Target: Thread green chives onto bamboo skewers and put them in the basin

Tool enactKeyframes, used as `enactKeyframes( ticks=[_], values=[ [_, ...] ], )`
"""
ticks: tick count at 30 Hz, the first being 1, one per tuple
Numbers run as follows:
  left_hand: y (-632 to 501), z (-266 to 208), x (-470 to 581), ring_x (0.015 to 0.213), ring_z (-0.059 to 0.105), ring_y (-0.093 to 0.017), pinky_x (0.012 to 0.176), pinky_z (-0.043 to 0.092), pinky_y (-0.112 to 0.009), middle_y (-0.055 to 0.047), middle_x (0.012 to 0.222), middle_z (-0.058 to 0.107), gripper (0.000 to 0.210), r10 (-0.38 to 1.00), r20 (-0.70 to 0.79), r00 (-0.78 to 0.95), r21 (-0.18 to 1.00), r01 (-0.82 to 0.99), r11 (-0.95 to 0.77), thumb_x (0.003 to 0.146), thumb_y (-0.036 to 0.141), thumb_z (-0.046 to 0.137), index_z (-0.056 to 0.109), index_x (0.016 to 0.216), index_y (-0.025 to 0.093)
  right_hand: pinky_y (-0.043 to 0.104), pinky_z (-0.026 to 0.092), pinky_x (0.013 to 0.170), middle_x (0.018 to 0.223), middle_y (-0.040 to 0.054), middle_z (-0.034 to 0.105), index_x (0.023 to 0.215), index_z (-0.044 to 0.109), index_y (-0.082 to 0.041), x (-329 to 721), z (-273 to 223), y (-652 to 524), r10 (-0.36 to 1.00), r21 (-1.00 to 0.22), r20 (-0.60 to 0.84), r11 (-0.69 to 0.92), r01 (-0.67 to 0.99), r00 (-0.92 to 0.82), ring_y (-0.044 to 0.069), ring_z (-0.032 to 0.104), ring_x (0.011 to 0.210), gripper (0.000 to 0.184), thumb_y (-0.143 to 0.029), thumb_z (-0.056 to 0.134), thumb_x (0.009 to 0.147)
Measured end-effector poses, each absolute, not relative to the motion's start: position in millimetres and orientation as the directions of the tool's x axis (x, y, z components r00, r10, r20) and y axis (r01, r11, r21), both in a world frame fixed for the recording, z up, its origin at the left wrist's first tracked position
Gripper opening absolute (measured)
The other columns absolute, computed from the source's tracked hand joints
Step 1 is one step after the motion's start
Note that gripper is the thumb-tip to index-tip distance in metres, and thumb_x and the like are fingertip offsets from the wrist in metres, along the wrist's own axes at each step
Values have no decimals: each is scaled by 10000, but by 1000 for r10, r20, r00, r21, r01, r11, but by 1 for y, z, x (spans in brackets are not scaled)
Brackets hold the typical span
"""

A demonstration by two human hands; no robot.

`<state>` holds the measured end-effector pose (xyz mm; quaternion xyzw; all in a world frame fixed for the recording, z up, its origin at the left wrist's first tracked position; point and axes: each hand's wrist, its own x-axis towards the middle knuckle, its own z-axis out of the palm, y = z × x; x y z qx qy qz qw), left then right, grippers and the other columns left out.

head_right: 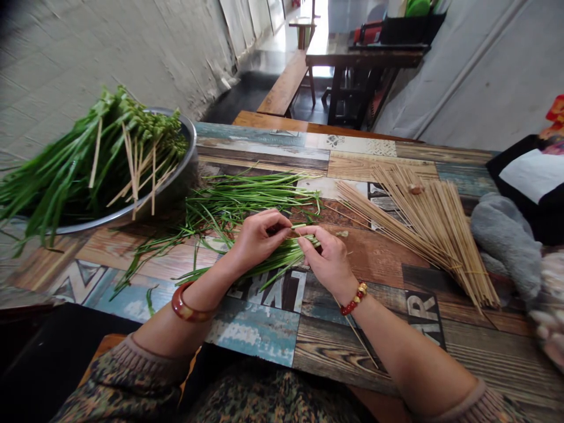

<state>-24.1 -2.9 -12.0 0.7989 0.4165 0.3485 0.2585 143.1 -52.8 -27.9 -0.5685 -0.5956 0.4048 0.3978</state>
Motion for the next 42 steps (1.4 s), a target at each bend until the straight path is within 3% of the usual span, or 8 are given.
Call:
enactKeyframes(
  ticks=[34, 39, 42],
  values=[
    [-4, -10, -23, 639, 532, -98, 587, 379, -211, -3, 677, 599, 93, 842, 330, 426, 722, 460, -516, 779, 78, 594, 640, 725, 138, 209, 415, 430, 577, -24, 610, 1032, 653, -171, 143, -30, -52, 999, -924, 23, 38, 379, -45, 104, 545, 421, 258, -331, 526, 875],
    [-5, -10, -23, 643, 537, -96, 582, 381, -206, -1, 690, 601, 93, 835, 323, 446, 718, 459, -523, 792, 92, 591, 646, 742, 148, 217, 423, 447, 625, -15, 615, 1000, 629, -169, 144, -31, -52, 998, -916, 43, 58, 396, -47, 103, 551, 439, 226, -326, 522, 878],
    [-5, -10, -23, 647, 536, -98, 585, 380, -206, 1, 682, 590, 91, 828, 324, 458, 712, 458, -532, 792, 92, 594, 642, 736, 146, 228, 441, 471, 665, -15, 605, 1080, 572, -170, 144, -35, -51, 997, -927, 68, 72, 368, -23, 106, 555, 466, 256, -309, 543, 867]
  ],
)
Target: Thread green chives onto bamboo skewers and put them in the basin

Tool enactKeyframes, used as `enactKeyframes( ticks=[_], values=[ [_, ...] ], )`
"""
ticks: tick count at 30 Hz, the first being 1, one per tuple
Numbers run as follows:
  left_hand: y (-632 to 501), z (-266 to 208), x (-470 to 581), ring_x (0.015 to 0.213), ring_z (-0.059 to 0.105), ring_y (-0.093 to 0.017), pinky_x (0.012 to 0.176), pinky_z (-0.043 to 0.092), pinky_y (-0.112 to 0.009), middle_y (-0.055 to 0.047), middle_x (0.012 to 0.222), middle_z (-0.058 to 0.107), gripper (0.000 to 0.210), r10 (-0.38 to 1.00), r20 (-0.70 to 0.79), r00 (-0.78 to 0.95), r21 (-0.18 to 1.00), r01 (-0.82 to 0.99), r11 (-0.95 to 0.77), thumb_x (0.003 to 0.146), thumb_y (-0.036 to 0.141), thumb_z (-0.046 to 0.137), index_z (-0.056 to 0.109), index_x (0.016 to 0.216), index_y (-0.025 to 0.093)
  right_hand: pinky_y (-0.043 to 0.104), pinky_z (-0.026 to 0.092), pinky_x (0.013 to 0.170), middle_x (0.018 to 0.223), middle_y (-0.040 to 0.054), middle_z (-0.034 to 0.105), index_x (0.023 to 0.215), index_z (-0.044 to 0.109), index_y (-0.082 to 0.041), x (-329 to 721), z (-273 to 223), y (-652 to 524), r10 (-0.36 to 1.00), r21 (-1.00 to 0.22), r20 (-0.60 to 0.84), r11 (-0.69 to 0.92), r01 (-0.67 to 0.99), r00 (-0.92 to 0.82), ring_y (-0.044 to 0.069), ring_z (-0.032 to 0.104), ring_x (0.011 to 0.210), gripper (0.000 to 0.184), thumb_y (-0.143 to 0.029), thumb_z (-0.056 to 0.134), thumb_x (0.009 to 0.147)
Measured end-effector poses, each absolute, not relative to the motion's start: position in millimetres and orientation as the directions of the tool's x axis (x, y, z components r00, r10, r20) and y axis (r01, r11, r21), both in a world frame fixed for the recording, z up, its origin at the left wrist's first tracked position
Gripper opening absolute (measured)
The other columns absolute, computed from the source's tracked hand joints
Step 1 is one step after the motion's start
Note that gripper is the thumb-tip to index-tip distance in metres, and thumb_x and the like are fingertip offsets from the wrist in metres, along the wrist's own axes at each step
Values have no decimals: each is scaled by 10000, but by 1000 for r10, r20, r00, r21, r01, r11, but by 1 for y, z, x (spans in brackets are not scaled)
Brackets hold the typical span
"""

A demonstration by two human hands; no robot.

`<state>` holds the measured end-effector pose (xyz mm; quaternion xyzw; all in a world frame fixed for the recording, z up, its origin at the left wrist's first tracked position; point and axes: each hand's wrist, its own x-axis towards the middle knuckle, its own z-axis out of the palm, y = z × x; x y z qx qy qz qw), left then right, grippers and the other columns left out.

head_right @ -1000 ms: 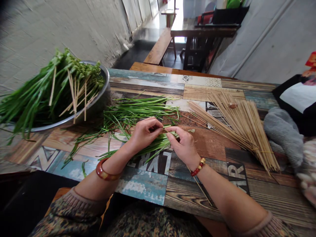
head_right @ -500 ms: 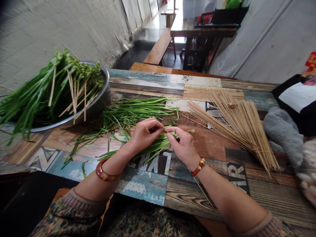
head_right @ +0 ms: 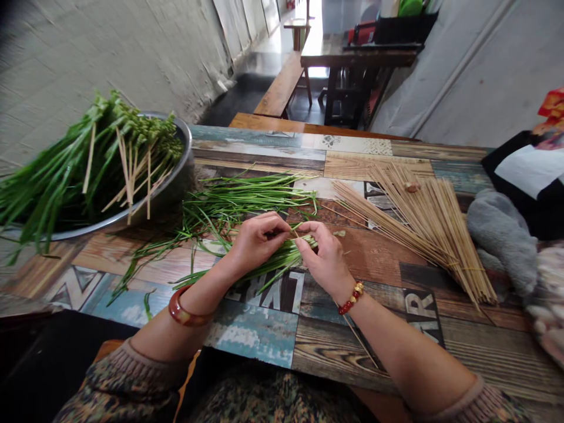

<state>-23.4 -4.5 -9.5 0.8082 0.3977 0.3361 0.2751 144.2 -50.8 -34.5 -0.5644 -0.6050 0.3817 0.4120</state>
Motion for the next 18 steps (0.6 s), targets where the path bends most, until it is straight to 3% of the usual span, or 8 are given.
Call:
enactKeyframes(
  ticks=[5, 18],
  values=[
    [-4, -9, -24, 663, 537, -100, 607, 393, -210, -5, 706, 594, 93, 817, 323, 478, 716, 441, -541, 800, 90, 580, 643, 756, 143, 234, 448, 499, 706, -33, 573, 1282, 483, -206, 143, -35, -51, 996, -936, 85, 92, 338, -37, 90, 526, 469, 411, -264, 530, 877],
    [-5, -10, -23, 675, 555, -107, 612, 413, -210, -22, 730, 618, 118, 809, 308, 501, 731, 420, -538, 813, 99, 554, 657, 776, 143, 221, 431, 500, 679, -39, 572, 1120, 520, -207, 144, -38, -51, 993, -936, 105, 116, 333, -50, 97, 553, 497, 236, -262, 518, 890]
  ],
)
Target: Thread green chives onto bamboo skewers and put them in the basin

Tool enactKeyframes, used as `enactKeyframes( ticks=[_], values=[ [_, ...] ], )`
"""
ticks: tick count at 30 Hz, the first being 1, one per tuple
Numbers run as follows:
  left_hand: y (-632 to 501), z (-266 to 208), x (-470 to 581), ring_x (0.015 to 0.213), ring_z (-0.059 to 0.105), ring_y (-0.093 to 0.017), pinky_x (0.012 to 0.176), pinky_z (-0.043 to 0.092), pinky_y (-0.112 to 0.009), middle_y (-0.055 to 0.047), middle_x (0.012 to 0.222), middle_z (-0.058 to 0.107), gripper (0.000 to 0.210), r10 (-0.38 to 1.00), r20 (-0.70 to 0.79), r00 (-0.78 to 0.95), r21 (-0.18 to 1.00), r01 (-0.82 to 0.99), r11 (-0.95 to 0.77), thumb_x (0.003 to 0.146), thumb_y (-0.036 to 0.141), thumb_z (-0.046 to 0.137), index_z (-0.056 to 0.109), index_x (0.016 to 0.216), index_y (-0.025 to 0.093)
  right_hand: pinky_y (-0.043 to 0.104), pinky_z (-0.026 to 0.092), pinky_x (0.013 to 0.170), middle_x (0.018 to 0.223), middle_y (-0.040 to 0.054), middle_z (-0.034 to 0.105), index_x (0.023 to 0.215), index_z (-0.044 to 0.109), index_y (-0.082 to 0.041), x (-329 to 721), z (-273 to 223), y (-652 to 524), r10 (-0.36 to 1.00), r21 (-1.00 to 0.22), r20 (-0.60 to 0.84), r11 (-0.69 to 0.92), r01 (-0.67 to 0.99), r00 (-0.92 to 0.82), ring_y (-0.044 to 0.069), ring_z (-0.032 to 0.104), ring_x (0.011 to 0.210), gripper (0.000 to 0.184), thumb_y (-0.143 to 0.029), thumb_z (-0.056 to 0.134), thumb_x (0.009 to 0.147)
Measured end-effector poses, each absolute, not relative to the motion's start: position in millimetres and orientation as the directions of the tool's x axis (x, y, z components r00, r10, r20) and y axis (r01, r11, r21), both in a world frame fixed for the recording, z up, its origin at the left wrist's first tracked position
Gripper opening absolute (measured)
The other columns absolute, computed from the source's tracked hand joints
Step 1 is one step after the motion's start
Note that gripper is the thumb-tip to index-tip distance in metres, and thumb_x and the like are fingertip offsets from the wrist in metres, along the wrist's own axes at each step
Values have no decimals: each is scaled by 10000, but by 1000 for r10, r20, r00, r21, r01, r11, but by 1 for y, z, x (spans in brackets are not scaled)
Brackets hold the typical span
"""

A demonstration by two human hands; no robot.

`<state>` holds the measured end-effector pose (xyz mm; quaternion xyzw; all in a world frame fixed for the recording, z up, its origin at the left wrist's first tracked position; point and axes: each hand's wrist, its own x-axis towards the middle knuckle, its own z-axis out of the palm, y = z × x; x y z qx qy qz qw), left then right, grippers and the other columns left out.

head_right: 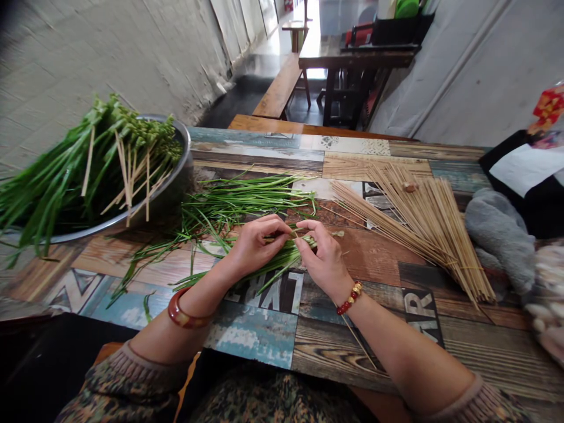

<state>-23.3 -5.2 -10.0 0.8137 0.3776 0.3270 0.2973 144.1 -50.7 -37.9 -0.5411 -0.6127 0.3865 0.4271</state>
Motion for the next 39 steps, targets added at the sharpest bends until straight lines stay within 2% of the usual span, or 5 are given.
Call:
enactKeyframes(
  ticks=[13, 20, 23, 30, 39],
  values=[
    [-5, -7, -25, 709, 579, -110, 638, 429, -215, -29, 772, 638, 148, 754, 267, 600, 742, 372, -558, 836, 115, 527, 667, 801, 149, 225, 440, 462, 687, -38, 556, 932, 510, -200, 144, -36, -51, 997, -936, 77, 80, 344, -22, 95, 567, 454, 126, -309, 535, 875],
    [8, -11, -34, 725, 590, -123, 675, 443, -238, -28, 781, 658, 130, 890, 336, 308, 726, 517, -454, 832, 130, 545, 673, 842, 151, 230, 430, 456, 620, -33, 579, 1019, 566, -175, 144, -30, -51, 998, -924, 38, 51, 379, -41, 111, 567, 443, 218, -331, 544, 870],
    [15, -17, -41, 715, 574, -129, 671, 445, -249, -28, 773, 637, 139, 891, 386, 240, 677, 583, -450, 847, 150, 532, 669, 868, 155, 232, 427, 456, 599, -28, 584, 968, 591, -173, 144, -31, -51, 998, -915, 43, 53, 400, -35, 113, 566, 435, 202, -343, 547, 869],
    [17, -21, -45, 885, 574, -190, 815, 448, -330, -67, 923, 649, 164, 847, 345, 405, 463, 711, -528, 851, 159, 534, 676, 931, 173, 234, 426, 453, 563, -37, 570, 963, 591, -181, 144, -34, -52, 998, -917, 48, 60, 395, -39, 120, 567, 433, 195, -346, 534, 876],
    [20, -15, -53, 950, 550, -216, 861, 429, -361, -81, 1029, 644, 226, 876, 326, 356, 304, 837, -454, 869, 198, 524, 651, 1055, 177, 246, 430, 471, 562, -40, 563, 964, 593, -194, 142, -37, -51, 996, -917, 73, 85, 391, -45, 133, 566, 456, 186, -344, 524, 878]
  ],
)
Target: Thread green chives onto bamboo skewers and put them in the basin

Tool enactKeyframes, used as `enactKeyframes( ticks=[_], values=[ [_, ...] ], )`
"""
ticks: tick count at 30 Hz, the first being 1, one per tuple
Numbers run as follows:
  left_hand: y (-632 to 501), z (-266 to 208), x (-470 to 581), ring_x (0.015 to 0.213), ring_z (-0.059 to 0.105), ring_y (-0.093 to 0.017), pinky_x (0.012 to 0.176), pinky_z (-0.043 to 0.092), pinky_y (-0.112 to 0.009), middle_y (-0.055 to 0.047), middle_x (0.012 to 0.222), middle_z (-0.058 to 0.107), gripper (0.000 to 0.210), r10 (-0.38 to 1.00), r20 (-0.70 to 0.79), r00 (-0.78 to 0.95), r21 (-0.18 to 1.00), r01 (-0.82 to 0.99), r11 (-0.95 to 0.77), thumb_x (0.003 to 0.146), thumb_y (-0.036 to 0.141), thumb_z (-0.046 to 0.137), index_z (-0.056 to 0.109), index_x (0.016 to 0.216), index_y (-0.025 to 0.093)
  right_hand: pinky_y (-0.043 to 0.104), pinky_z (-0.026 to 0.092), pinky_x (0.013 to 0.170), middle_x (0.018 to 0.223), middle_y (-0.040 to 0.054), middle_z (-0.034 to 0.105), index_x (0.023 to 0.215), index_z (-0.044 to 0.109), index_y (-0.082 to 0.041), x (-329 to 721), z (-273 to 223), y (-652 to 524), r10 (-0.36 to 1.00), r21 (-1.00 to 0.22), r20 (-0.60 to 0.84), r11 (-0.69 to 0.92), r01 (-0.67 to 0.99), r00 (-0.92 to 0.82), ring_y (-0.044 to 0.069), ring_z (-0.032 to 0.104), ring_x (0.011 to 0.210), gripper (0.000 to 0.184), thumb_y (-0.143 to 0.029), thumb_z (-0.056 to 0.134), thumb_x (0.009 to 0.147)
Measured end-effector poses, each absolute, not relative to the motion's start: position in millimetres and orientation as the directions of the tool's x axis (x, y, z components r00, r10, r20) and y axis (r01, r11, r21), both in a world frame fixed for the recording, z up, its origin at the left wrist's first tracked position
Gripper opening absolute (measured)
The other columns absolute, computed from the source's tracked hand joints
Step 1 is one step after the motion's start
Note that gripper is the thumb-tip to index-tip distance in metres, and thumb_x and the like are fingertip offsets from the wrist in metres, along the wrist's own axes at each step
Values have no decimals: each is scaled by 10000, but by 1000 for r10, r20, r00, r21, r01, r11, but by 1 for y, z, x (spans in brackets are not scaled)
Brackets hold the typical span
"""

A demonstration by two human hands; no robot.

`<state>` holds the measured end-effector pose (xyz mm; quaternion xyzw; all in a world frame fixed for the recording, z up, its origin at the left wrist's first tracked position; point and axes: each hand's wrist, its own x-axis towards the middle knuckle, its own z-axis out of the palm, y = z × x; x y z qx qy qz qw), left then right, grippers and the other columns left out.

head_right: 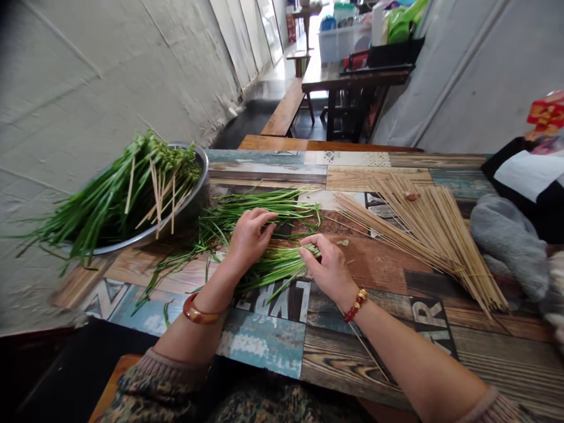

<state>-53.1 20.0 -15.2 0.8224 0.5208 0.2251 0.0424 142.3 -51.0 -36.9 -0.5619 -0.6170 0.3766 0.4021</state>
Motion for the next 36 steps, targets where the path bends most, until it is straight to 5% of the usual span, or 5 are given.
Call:
enactKeyframes(
  ticks=[13, 25, 28, 32, 36],
  values=[
    [39, 2, -17, 931, 555, -235, 818, 426, -360, -93, 994, 655, 189, 842, 165, 514, 66, 846, -530, 832, 183, 559, 695, 963, 185, 233, 402, 477, 509, -56, 534, 957, 612, -179, 143, -33, -50, 989, -908, 142, 146, 393, -41, 125, 522, 457, 170, -289, 534, 854],
    [46, -5, 0, 900, 538, -243, 772, 391, -371, -107, 889, 646, 204, 761, 187, 621, -51, 780, -624, 865, 215, 524, 680, 740, 175, 243, 422, 496, 548, -43, 557, 930, 608, -186, 142, -37, -50, 982, -912, 184, 190, 364, -52, 142, 558, 488, 154, -291, 531, 848],
    [45, -4, -2, 897, 552, -221, 808, 405, -363, -104, 891, 653, 195, 760, 247, 601, 55, 774, -630, 852, 181, 529, 663, 712, 169, 237, 417, 487, 544, -44, 562, 922, 613, -185, 142, -37, -50, 979, -911, 196, 200, 361, -49, 135, 549, 476, 152, -287, 533, 842],
    [44, -1, -16, 767, 567, -141, 744, 444, -271, -39, 802, 643, 135, 829, 385, 405, 449, 703, -551, 815, 146, 514, 643, 779, 156, 227, 410, 482, 561, -41, 573, 918, 618, -182, 141, -36, -50, 978, -913, 208, 206, 353, -33, 123, 540, 474, 151, -274, 526, 842],
    [29, 1, -29, 573, 486, -88, 559, 393, -195, 29, 623, 560, 111, 900, 270, 343, 717, 552, -426, 808, 203, 514, 603, 778, 145, 229, 413, 486, 576, -36, 580, 920, 619, -185, 141, -36, -49, 978, -923, 209, 195, 333, 6, 126, 549, 486, 155, -277, 520, 843]
  ],
)
